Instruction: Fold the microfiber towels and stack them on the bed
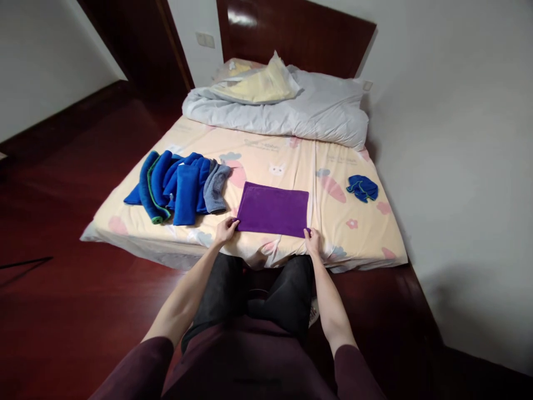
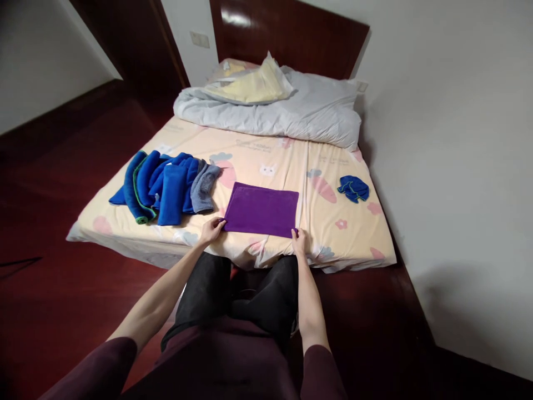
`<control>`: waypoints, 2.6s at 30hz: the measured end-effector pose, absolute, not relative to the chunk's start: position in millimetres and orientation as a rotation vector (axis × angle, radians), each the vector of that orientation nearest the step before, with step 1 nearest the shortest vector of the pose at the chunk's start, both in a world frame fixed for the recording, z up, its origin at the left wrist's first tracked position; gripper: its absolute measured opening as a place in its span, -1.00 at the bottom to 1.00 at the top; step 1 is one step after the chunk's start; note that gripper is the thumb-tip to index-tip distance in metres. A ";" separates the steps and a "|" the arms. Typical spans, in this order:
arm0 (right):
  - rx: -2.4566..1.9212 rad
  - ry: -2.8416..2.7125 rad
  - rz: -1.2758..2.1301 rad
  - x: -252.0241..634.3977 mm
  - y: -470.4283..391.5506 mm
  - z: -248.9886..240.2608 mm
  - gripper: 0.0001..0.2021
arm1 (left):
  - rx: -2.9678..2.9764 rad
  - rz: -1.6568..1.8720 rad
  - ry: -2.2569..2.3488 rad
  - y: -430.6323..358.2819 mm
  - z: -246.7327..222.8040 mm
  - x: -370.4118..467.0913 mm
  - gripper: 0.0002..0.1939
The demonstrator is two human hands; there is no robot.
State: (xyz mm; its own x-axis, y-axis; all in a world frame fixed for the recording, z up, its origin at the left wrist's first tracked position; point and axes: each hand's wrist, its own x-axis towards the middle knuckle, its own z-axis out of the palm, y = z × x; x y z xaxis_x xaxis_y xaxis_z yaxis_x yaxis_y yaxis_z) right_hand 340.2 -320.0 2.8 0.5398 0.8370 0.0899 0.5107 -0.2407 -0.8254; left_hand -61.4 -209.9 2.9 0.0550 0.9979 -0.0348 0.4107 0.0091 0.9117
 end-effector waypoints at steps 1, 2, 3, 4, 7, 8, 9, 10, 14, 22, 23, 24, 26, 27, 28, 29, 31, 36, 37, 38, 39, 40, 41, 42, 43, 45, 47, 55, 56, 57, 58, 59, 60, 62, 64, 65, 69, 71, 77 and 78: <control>-1.912 -1.094 0.465 339.1 -318.6 0.0 -0.56 | 1.518 0.935 1.489 -209.8 -1.7 -61.6 -0.61; -1.913 -1.092 0.454 337.6 -317.5 -2.5 -0.54 | 1.514 0.957 1.505 -209.8 -6.0 -62.1 -0.59; -1.912 -1.089 0.441 335.9 -316.7 -4.7 -0.53 | 1.511 0.978 1.521 -209.9 -10.1 -62.7 -0.58; -1.910 -1.085 0.425 333.9 -316.0 -6.5 -0.52 | 1.508 0.997 1.538 -209.8 -13.9 -63.3 -0.57; -1.938 -1.057 0.341 326.0 -315.4 -10.1 -0.51 | 1.503 1.040 1.582 -209.1 -21.8 -64.3 -0.57; -1.960 -1.047 0.299 323.0 -315.4 -10.8 -0.51 | 1.500 1.053 1.590 -209.0 -23.0 -64.0 -0.58; -1.979 -1.041 0.255 320.0 -315.6 -11.3 -0.52 | 1.495 1.064 1.598 -209.2 -23.6 -63.4 -0.58; -1.992 -1.041 0.217 317.3 -315.9 -11.7 -0.52 | 1.489 1.070 1.611 -209.7 -23.6 -62.6 -0.58; -2.018 -1.065 0.148 310.8 -317.0 -12.0 -0.55 | 1.461 1.074 1.704 -213.1 -20.3 -58.1 -0.56; -2.123 -1.087 0.052 308.4 -314.6 -10.1 -0.59 | 1.536 1.066 1.822 -216.7 -18.5 -51.9 -0.56; -2.132 -1.085 0.048 307.8 -314.0 -9.8 -0.59 | 1.542 1.073 1.836 -217.5 -18.1 -50.4 -0.57; -2.137 -1.083 0.047 307.3 -313.6 -9.5 -0.60 | 1.546 1.082 1.849 -218.3 -17.7 -48.9 -0.58; -2.136 -1.084 0.046 306.6 -313.1 -9.0 -0.62 | 1.561 1.104 1.864 -219.9 -17.2 -46.0 -0.59; -2.136 -1.087 0.042 306.4 -312.9 -8.9 -0.62 | 1.573 1.114 1.864 -220.6 -17.2 -44.8 -0.59; -2.138 -1.089 0.034 306.4 -312.8 -9.0 -0.62 | 1.586 1.125 1.859 -221.2 -17.3 -43.9 -0.59; -2.141 -1.090 0.025 306.4 -312.5 -9.2 -0.63 | 1.595 1.136 1.853 -221.5 -17.6 -43.2 -0.60; -2.146 -1.083 0.007 306.5 -311.8 -10.0 -0.64 | 1.601 1.156 1.841 -221.9 -18.2 -42.3 -0.61; -2.138 -1.013 0.047 304.8 -309.9 -12.4 -0.66 | 1.594 1.144 1.852 -223.3 -18.7 -40.1 -0.63; -2.135 -0.998 0.056 304.1 -309.8 -12.7 -0.66 | 1.595 1.136 1.861 -223.7 -18.7 -39.6 -0.63; -2.133 -0.985 0.061 303.5 -309.8 -12.9 -0.66 | 1.596 1.130 1.869 -224.3 -18.7 -39.3 -0.64; -2.133 -0.976 0.064 302.9 -309.9 -13.1 -0.66 | 1.599 1.128 1.872 -224.8 -18.7 -39.0 -0.65; -2.134 -0.972 0.065 302.6 -310.0 -13.4 -0.67 | 1.606 1.128 1.870 -225.3 -18.8 -39.0 -0.66; -2.135 -0.971 0.065 302.4 -310.1 -13.6 -0.68 | 1.621 1.129 1.865 -225.8 -19.0 -39.0 -0.67; -2.133 -0.976 0.065 302.5 -310.2 -14.0 -0.69 | 1.646 1.131 1.858 -226.2 -19.2 -39.2 -0.68; -2.127 -0.984 0.061 302.8 -310.3 -14.4 -0.70 | 1.681 1.133 1.855 -226.6 -19.4 -39.4 -0.69; -2.115 -1.008 0.041 303.8 -310.6 -15.3 -0.73 | 1.758 1.135 1.860 -227.2 -20.0 -39.8 -0.72; -2.118 -1.031 0.022 304.9 -311.1 -15.9 -0.74 | 1.807 1.133 1.866 -227.4 -20.9 -40.2 -0.74; -2.118 -1.197 -0.160 305.1 -315.7 -10.4 -0.77 | 1.875 1.191 1.800 -228.2 -26.8 -41.6 -0.82; -2.110 -1.235 -0.188 305.1 -316.2 -9.7 -0.77 | 1.896 1.175 1.790 -228.4 -27.4 -42.0 -0.82; -2.105 -1.272 -0.207 305.2 -316.8 -9.3 -0.77 | 1.925 1.154 1.776 -228.6 -27.8 -42.5 -0.81; -2.104 -1.311 -0.215 305.5 -317.3 -9.2 -0.75 | 1.965 1.132 1.754 -228.7 -28.2 -43.1 -0.79; -2.107 -1.351 -0.212 305.9 -317.8 -9.5 -0.73 | 2.014 1.109 1.720 -228.7 -28.6 -43.8 -0.78; -2.110 -1.393 -0.198 306.6 -318.3 -10.1 -0.71 | 2.066 1.086 1.676 -228.4 -28.9 -44.6 -0.76; -2.103 -1.474 -0.148 308.2 -319.3 -11.7 -0.67 | 2.150 1.043 1.579 -227.7 -29.2 -46.2 -0.73; -2.075 -1.535 -0.106 310.0 -320.0 -13.3 -0.63 | 2.176 1.017 1.521 -227.2 -28.7 -47.2 -0.70; -2.058 -1.557 -0.094 310.7 -320.2 -13.8 -0.62 | 2.167 1.012 1.512 -227.1 -27.9 -47.4 -0.69; -2.026 -1.606 -0.069 312.2 -319.9 -11.9 -0.65 | 2.137 0.977 1.496 -228.7 -21.5 -46.5 -0.71; -2.024 -1.628 -0.061 312.3 -320.2 -9.2 -0.68 | 2.161 0.929 1.487 -229.5 -17.3 -46.4 -0.73; -1.992 -1.772 -0.010 314.1 -326.3 -1.9 -0.57 | 2.289 0.820 1.370 -228.7 -10.9 -49.9 -0.55; -1.988 -1.804 0.008 314.4 -327.2 -1.4 -0.52 | 2.291 0.818 1.363 -228.7 -11.1 -50.0 -0.52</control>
State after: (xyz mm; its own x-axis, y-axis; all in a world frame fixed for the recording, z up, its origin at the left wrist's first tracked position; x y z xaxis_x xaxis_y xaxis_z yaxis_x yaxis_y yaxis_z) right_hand 314.4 -327.2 -1.4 0.1432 0.9455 0.2926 0.9430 -0.0406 -0.3304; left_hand -50.0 -228.7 -11.1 0.3697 0.8800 0.2981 0.6770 -0.4749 0.5622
